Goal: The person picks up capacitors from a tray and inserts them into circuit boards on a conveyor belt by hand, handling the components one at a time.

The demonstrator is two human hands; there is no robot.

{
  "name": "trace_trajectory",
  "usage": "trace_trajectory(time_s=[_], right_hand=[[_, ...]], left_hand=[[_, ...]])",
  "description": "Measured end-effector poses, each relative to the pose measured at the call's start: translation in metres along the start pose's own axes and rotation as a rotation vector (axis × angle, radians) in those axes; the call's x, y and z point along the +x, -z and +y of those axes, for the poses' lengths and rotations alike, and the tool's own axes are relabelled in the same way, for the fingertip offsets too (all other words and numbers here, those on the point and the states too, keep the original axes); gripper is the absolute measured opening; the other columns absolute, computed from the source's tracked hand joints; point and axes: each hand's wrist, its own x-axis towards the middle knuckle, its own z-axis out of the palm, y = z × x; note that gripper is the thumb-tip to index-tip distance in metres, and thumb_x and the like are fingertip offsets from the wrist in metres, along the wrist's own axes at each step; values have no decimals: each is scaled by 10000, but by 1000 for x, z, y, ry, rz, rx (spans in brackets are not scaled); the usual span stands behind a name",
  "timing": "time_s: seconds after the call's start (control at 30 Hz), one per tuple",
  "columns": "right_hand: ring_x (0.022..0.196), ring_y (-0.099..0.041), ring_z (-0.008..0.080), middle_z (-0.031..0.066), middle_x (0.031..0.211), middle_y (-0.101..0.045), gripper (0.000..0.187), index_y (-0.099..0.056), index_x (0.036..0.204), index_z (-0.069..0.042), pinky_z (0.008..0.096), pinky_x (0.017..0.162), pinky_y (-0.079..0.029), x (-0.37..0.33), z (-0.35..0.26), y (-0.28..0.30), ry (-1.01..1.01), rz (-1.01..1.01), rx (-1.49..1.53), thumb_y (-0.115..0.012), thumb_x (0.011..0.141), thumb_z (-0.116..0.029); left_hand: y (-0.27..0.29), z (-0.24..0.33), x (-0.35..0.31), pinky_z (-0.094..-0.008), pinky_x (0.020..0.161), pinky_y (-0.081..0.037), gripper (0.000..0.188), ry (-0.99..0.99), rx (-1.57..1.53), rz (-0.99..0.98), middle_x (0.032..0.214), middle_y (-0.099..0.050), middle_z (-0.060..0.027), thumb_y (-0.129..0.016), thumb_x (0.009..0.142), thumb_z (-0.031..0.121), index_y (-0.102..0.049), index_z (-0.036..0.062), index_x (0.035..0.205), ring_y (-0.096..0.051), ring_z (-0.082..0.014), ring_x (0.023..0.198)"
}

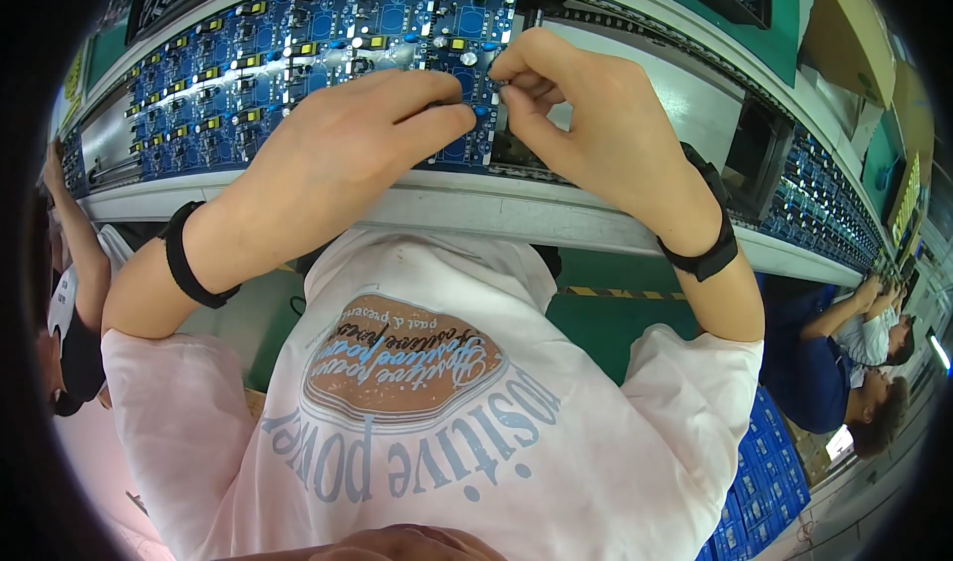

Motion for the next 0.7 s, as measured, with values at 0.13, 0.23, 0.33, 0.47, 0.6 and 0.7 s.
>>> trace_trajectory(time_s=[0.13,0.23,0.33,0.47,0.6,0.7], right_hand=[[837,-719,113,64,899,-743,174,-692,1056,5,253,791,-578,0,-1,3,-33,-41,-38,-698,886,40],[829,-719,114,68,899,-746,176,-694,1055,4,257,794,-582,-1,-1,4,-26,-48,-31,-697,884,44],[822,-719,116,67,892,-744,173,-696,1048,2,256,788,-583,-1,-2,4,-44,-32,-14,-701,880,40],[819,-715,113,62,886,-738,169,-694,1039,11,255,778,-581,-2,-6,11,-18,-53,-35,-713,872,34],[818,-705,104,49,895,-731,151,-695,1028,16,239,767,-566,-3,-7,18,-96,-175,65,-711,879,35],[825,-694,90,37,911,-727,133,-693,1042,10,222,762,-550,-3,-5,12,-89,-90,100,-702,910,28]], left_hand=[[0,2,-1,-383,823,-574,336,14,-16,-9,1189,-639,-124,-643,816,27,-642,31,1151,-665,-323,1044],[0,1,1,-380,829,-575,333,22,-31,-23,1186,-637,-126,-643,815,28,-639,30,1149,-665,-323,1042],[2,1,2,-380,834,-575,331,28,-54,-46,1186,-635,-129,-644,814,32,-637,28,1145,-664,-325,1047],[4,2,3,-381,839,-575,323,27,-68,-42,1180,-637,-136,-644,813,35,-642,25,1136,-666,-332,1052],[6,3,3,-388,850,-574,330,40,-79,-52,1194,-641,-149,-643,816,36,-652,17,1146,-667,-342,1056],[5,3,2,-395,858,-572,346,33,-63,-42,1213,-641,-157,-641,818,37,-655,12,1163,-665,-349,1069]])
